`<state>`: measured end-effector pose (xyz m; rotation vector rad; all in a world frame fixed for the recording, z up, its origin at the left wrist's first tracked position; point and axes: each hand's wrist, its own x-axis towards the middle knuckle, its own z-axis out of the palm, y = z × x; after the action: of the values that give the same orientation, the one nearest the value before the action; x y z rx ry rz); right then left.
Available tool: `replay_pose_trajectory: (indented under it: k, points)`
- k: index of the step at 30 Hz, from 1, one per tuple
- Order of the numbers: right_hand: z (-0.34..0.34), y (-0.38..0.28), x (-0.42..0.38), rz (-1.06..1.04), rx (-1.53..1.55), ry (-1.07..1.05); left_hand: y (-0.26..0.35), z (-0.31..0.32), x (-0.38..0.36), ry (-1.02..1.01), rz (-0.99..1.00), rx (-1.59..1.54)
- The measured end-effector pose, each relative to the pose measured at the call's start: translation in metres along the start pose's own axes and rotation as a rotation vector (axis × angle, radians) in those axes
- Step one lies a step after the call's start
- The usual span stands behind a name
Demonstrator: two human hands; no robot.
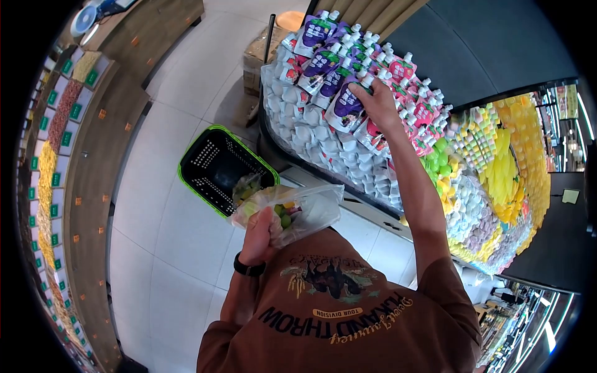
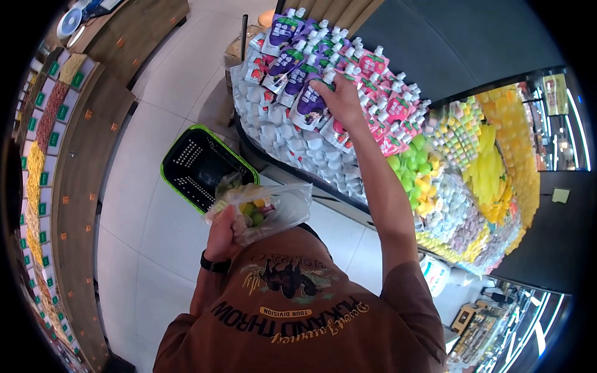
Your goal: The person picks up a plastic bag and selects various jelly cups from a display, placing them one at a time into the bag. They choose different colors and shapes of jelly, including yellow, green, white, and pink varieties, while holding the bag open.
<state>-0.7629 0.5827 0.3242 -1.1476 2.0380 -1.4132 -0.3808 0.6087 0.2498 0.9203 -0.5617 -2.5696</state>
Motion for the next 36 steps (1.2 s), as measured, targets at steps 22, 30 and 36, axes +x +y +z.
replay_pose_trajectory:
  k: [22, 30, 36]
  points:
    - [0.047, -0.036, -0.201, 0.005, 0.035, -0.577, -0.002, 0.010, 0.018, 0.051, -0.058, 0.100]
    - [0.137, 0.098, -0.243, 0.064, -0.220, -0.283, 0.012, 0.028, 0.018, 0.045, -0.180, 0.189]
    - [0.171, 0.156, -0.256, 0.110, -0.365, -0.249, 0.008, 0.038, 0.021, 0.064, -0.177, 0.235]
